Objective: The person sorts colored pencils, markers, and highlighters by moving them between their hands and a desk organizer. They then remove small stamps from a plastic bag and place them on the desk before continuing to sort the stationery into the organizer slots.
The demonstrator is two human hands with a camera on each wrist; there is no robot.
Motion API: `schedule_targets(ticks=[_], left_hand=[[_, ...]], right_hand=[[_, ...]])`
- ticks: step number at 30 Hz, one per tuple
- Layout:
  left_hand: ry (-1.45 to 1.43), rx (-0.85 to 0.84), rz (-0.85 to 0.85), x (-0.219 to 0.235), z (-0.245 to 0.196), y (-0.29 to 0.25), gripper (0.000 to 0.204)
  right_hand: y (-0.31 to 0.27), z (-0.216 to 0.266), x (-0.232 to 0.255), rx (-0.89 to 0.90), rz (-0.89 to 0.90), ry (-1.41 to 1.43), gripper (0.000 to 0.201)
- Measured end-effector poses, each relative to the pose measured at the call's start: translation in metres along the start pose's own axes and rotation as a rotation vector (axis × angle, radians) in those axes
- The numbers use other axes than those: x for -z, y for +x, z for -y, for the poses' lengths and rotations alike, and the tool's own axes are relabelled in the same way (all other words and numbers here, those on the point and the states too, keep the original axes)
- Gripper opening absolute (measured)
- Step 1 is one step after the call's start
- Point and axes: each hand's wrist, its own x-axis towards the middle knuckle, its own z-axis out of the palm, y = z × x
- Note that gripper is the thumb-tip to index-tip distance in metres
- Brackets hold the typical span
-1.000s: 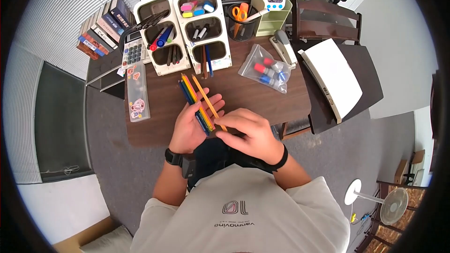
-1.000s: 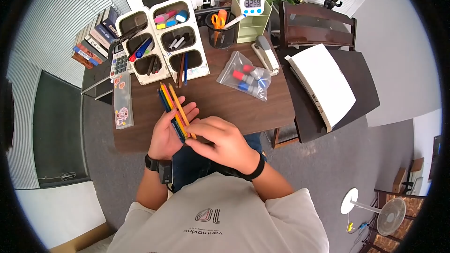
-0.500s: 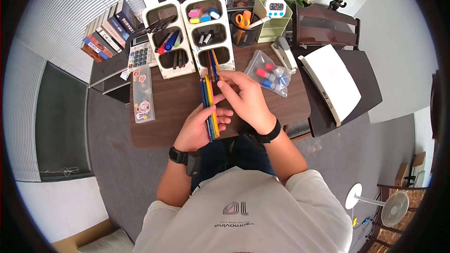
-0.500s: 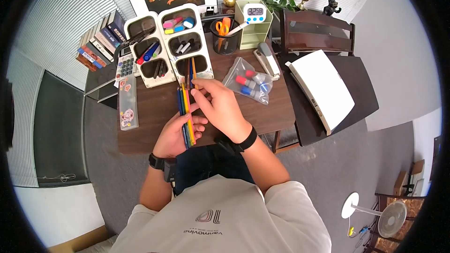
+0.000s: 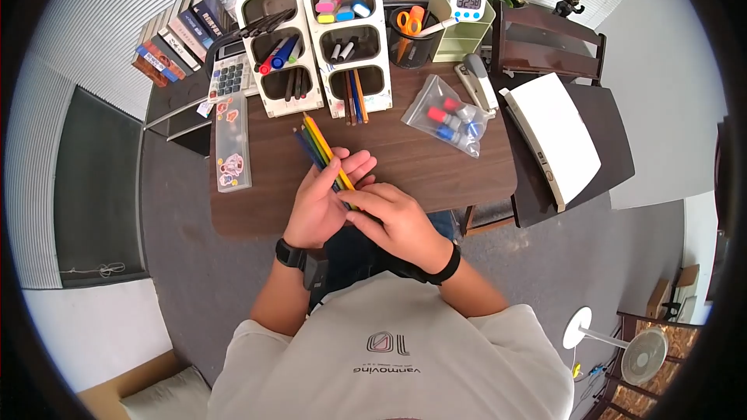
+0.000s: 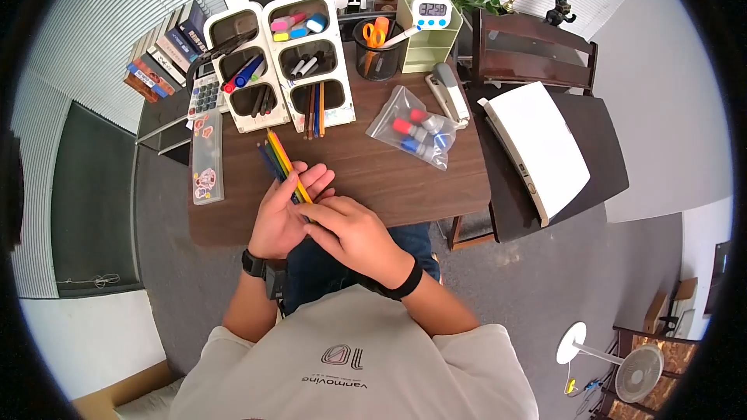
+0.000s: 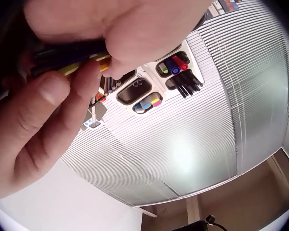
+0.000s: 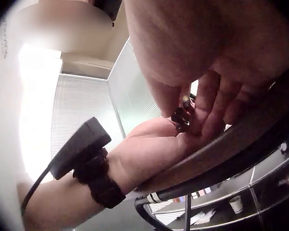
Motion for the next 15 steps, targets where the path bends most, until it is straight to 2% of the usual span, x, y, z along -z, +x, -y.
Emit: schedule_targets(ticks=[4, 6, 10, 12, 15], left_hand=[[0.012, -0.002, 0.022, 0.007, 0.004, 0.000, 0.030], [-0.006, 0.005, 0.019, 0.008, 0.002, -0.001, 0.031], [-0.014, 0.009, -0.054, 0.008, 0.002, -0.002, 0.038], [-0.010, 0.015, -0.084, 0.006, 0.000, 0.000, 0.043], [-0.014, 0.053, -0.020, -0.003, -0.005, -0.001, 0.056]], right_hand=[[0.001, -0.001, 0.006, 0.017, -0.066, -0.046, 0.029], [0.007, 0.006, 0.020, 0.134, -0.088, -0.137, 0.031], [0.011, 0.026, 0.053, 0.213, -0.101, -0.132, 0.026], [0.010, 0.029, 0.063, 0.255, -0.255, -0.180, 0.022], [0.021, 0.021, 0.061, 0.019, -0.324, -0.171, 0.020]])
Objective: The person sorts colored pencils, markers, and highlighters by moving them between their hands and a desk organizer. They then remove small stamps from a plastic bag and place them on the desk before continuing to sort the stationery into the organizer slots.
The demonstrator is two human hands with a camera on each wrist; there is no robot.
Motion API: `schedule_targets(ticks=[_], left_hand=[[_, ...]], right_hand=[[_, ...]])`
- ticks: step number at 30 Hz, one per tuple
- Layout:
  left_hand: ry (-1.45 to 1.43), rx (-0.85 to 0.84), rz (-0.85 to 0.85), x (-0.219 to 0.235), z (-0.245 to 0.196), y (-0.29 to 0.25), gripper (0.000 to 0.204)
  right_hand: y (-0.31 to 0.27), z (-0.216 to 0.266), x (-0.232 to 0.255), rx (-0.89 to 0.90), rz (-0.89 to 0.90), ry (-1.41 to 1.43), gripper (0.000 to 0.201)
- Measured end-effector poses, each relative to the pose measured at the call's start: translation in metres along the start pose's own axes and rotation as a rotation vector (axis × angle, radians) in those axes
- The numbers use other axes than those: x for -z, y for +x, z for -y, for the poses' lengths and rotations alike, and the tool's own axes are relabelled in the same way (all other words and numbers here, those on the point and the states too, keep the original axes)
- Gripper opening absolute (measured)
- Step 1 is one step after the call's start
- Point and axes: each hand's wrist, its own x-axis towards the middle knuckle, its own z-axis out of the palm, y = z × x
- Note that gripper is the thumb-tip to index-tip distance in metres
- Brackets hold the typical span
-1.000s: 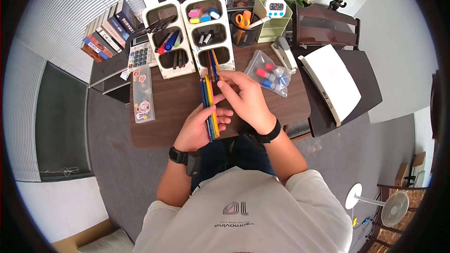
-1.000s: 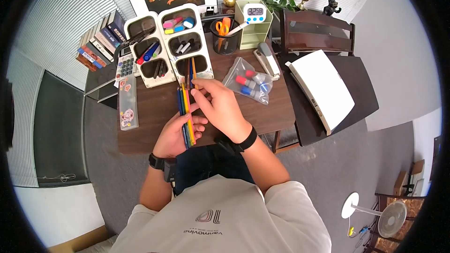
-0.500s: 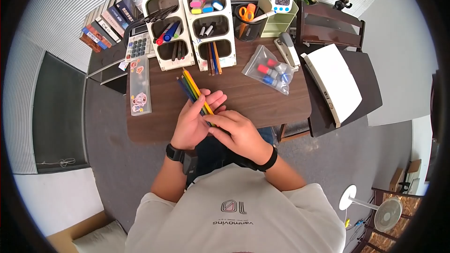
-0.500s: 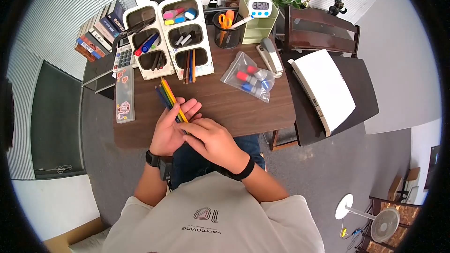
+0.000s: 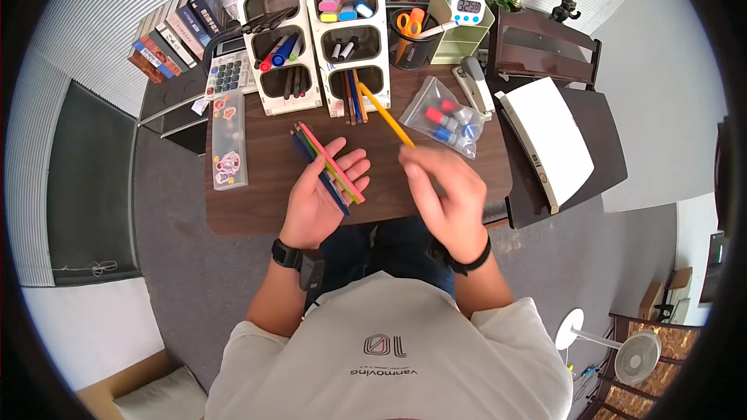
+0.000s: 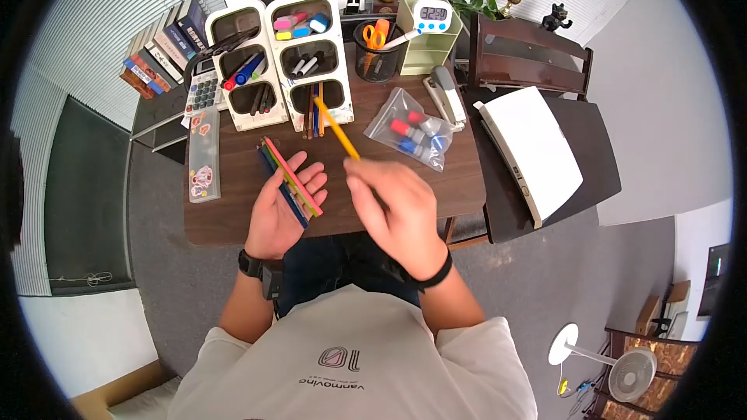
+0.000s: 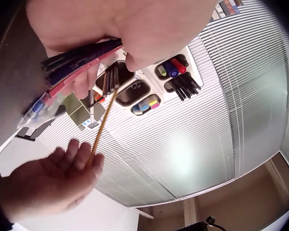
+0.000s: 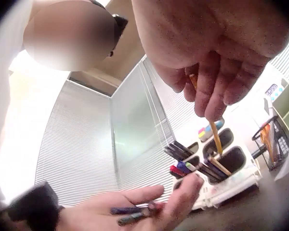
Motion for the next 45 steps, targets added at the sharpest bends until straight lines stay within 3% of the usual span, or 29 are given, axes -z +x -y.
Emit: schedule_targets(ticks=[2, 4, 11, 15, 19, 24, 29, 31, 34, 35, 37, 42, 45], left_hand=[[-0.017, 0.004, 0.025, 0.000, 0.000, 0.001, 0.056], [-0.027, 0.002, 0.053, 0.002, 0.000, 0.003, 0.057], [-0.078, -0.020, 0.059, 0.006, 0.002, 0.000, 0.059], [-0.126, -0.091, 0.061, 0.009, 0.008, 0.002, 0.054], [-0.071, -0.104, 0.041, 0.008, 0.009, 0.001, 0.050], [0.026, -0.042, 0.057, -0.001, 0.002, -0.001, 0.051], [-0.008, -0.030, 0.037, 0.003, 0.003, -0.001, 0.054], [-0.064, -0.028, 0.120, 0.004, 0.003, 0.001, 0.059], [-0.098, -0.019, 0.107, 0.004, 0.003, 0.002, 0.063], [-0.101, -0.028, 0.110, 0.004, 0.002, 0.002, 0.063], [-0.117, -0.009, 0.103, 0.003, 0.002, 0.001, 0.065], [-0.086, -0.031, 0.131, 0.008, 0.003, 0.000, 0.065], [-0.070, -0.044, 0.123, 0.008, 0.003, 0.000, 0.061]], right_hand=[[0.008, -0.018, -0.019, -0.077, -0.007, 0.024, 0.023], [0.017, -0.031, -0.036, -0.223, 0.104, 0.175, 0.035], [0.026, -0.034, -0.056, -0.259, 0.194, 0.172, 0.047], [0.008, -0.018, -0.043, -0.173, 0.112, 0.091, 0.045], [-0.016, 0.000, -0.030, -0.062, 0.405, 0.062, 0.037], [-0.033, -0.013, -0.038, 0.028, 0.286, 0.149, 0.033], [-0.017, 0.004, -0.006, 0.062, 0.113, 0.231, 0.027], [-0.010, 0.007, 0.004, 0.081, 0.016, 0.148, 0.025], [0.004, -0.002, 0.001, 0.075, -0.086, -0.006, 0.025], [0.010, -0.004, -0.005, 0.083, -0.082, -0.007, 0.025], [0.021, -0.009, -0.020, -0.064, -0.043, -0.063, 0.027], [0.030, -0.026, -0.049, -0.175, 0.093, 0.045, 0.044], [0.031, -0.026, -0.053, -0.190, 0.102, 0.028, 0.044]])
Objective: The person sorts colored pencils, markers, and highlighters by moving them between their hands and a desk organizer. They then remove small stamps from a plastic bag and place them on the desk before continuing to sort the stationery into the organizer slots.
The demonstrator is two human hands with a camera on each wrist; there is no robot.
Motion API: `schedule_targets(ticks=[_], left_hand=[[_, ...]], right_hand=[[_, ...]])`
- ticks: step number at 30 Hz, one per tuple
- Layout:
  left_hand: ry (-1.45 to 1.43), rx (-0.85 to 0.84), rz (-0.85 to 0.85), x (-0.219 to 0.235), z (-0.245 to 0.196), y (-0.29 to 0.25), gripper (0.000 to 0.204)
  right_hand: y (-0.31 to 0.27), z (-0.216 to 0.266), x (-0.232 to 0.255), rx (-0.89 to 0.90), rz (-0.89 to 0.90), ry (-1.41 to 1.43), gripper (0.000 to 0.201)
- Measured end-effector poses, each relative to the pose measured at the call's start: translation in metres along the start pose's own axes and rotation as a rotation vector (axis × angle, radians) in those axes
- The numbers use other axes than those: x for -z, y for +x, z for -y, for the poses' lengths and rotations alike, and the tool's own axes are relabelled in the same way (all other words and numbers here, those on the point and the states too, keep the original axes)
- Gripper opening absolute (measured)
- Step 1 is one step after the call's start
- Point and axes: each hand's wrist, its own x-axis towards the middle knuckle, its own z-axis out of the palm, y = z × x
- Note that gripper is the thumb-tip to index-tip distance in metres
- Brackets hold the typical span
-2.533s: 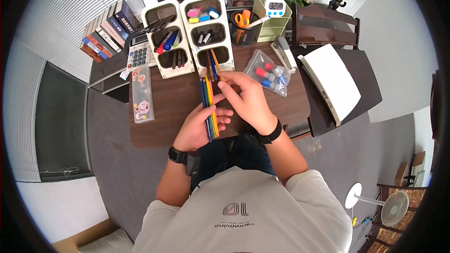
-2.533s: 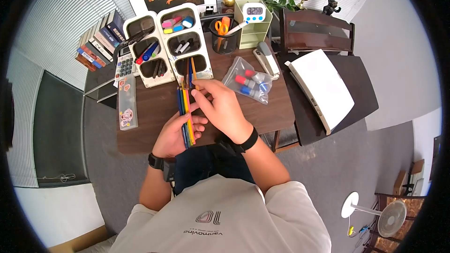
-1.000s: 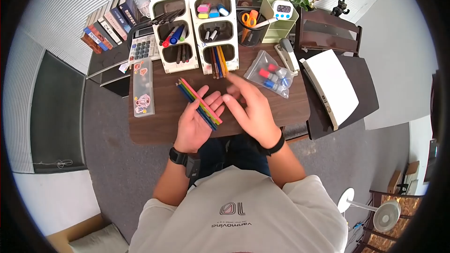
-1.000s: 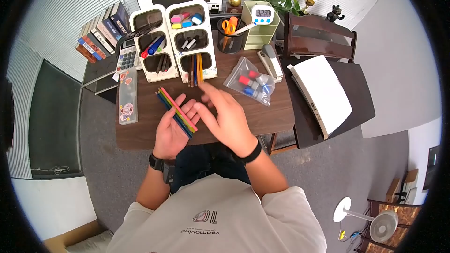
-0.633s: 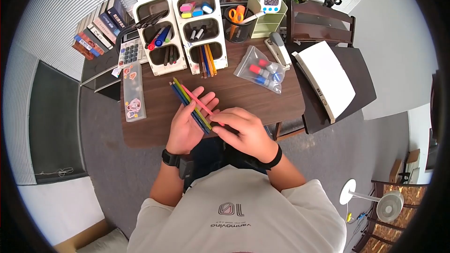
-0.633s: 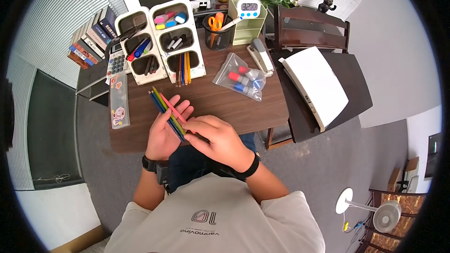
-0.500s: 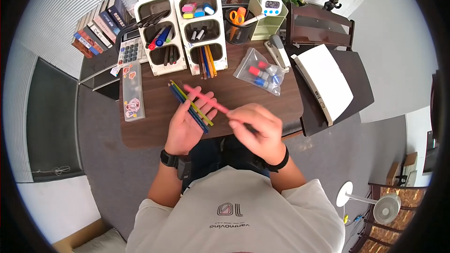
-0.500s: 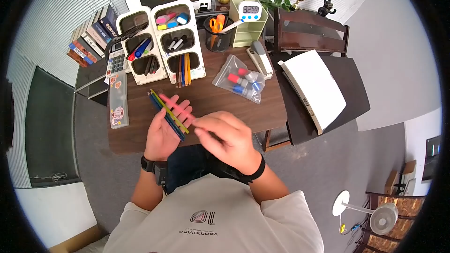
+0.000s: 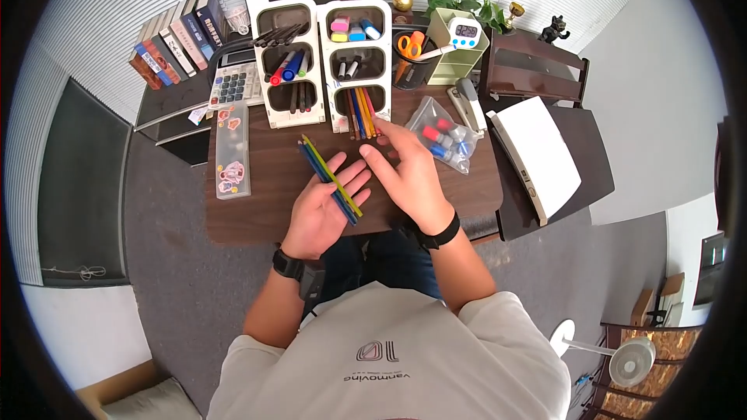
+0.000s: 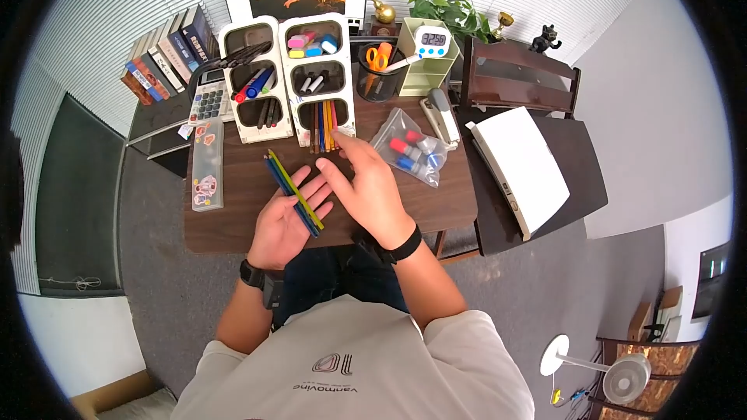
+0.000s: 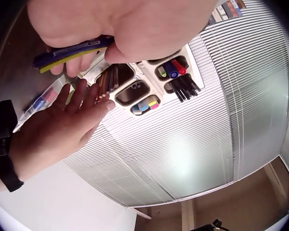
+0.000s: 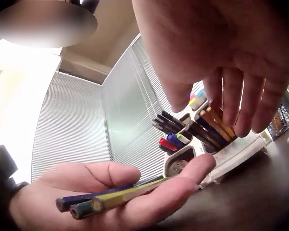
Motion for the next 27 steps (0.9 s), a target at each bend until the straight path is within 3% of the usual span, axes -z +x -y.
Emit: schedule_targets(ticks=[4, 7, 10, 11, 18, 20, 24, 27], left_hand=[[0.010, -0.035, -0.053, -0.005, 0.002, 0.000, 0.052], [-0.021, -0.063, -0.049, -0.003, 0.004, 0.000, 0.046], [0.044, -0.058, -0.043, -0.004, 0.005, 0.001, 0.043], [0.087, -0.048, -0.061, -0.008, 0.004, 0.001, 0.042], [0.109, -0.010, -0.051, -0.007, 0.001, 0.000, 0.048], [-0.014, 0.000, -0.027, -0.002, 0.003, 0.002, 0.058], [-0.030, 0.008, -0.021, -0.007, 0.000, 0.002, 0.061], [-0.045, 0.005, 0.006, -0.004, -0.002, 0.002, 0.061]], right_hand=[[-0.015, 0.006, 0.008, 0.015, -0.045, -0.030, 0.038], [-0.041, 0.008, 0.014, 0.061, 0.076, 0.079, 0.025], [-0.057, 0.008, 0.012, 0.161, 0.297, 0.099, 0.032], [-0.061, 0.006, 0.009, 0.188, 0.296, 0.097, 0.033], [-0.056, 0.011, 0.028, 0.281, 0.132, 0.152, 0.029], [-0.049, 0.018, 0.041, 0.303, -0.003, 0.166, 0.023], [-0.032, 0.007, 0.042, 0.198, -0.123, 0.040, 0.019], [-0.016, -0.004, 0.028, 0.088, -0.084, 0.022, 0.028]])
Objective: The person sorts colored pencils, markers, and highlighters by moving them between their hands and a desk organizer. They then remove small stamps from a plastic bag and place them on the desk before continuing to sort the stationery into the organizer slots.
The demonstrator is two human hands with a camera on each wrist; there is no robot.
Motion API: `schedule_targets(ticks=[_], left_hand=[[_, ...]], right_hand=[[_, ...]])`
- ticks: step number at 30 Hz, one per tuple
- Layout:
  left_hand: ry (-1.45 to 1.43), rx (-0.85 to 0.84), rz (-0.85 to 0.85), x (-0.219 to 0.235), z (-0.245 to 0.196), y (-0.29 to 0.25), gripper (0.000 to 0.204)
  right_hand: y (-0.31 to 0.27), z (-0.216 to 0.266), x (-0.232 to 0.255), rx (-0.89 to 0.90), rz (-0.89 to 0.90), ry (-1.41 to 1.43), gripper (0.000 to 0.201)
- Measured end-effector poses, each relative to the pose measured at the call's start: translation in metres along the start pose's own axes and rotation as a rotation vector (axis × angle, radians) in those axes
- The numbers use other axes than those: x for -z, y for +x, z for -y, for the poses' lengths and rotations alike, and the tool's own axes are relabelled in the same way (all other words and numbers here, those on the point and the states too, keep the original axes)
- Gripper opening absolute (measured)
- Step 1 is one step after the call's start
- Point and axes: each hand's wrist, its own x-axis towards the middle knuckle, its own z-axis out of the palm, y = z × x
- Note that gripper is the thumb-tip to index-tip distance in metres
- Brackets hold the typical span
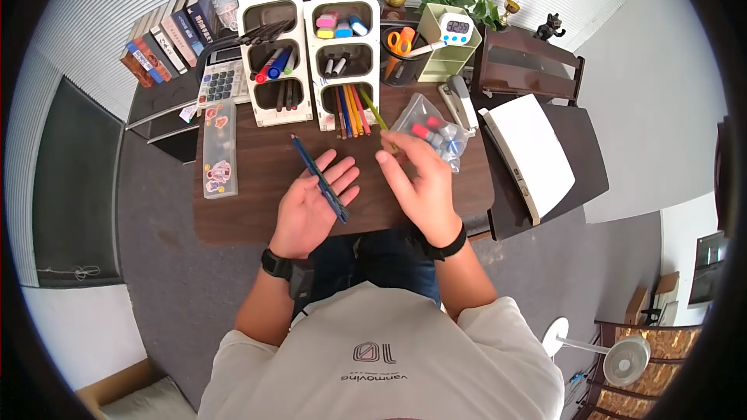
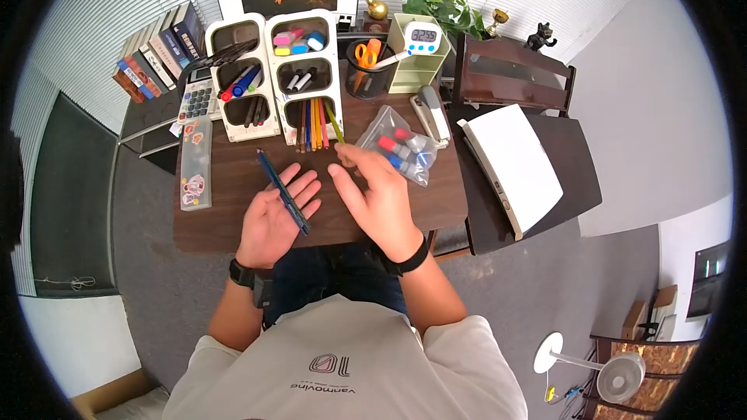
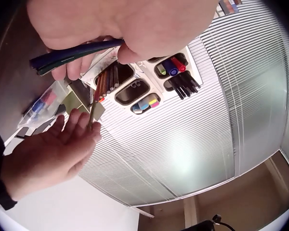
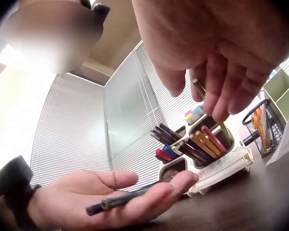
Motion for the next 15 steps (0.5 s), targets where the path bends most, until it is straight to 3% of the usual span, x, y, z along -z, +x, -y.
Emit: schedule_targets(ticks=[2, 6, 9, 11, 13, 15], left_hand=[[0.058, 0.006, -0.017, -0.001, 0.000, -0.001, 0.059], [0.086, 0.005, -0.053, 0.000, 0.000, -0.005, 0.053], [0.053, -0.003, -0.092, -0.001, 0.000, -0.004, 0.045], [0.025, -0.057, -0.094, 0.002, 0.004, -0.003, 0.039], [0.014, -0.075, -0.082, 0.002, 0.007, -0.002, 0.037], [0.014, -0.094, -0.063, 0.005, 0.009, -0.001, 0.036]], right_hand=[[0.006, -0.008, -0.010, -0.061, 0.059, 0.027, 0.039], [0.011, -0.009, -0.023, -0.140, 0.117, 0.029, 0.042], [0.009, -0.005, -0.027, -0.156, 0.090, 0.054, 0.043], [0.000, 0.004, -0.021, -0.100, 0.005, -0.137, 0.039], [-0.016, 0.014, -0.015, -0.087, 0.011, -0.117, 0.035], [-0.029, 0.019, -0.013, -0.072, 0.275, 0.110, 0.031]])
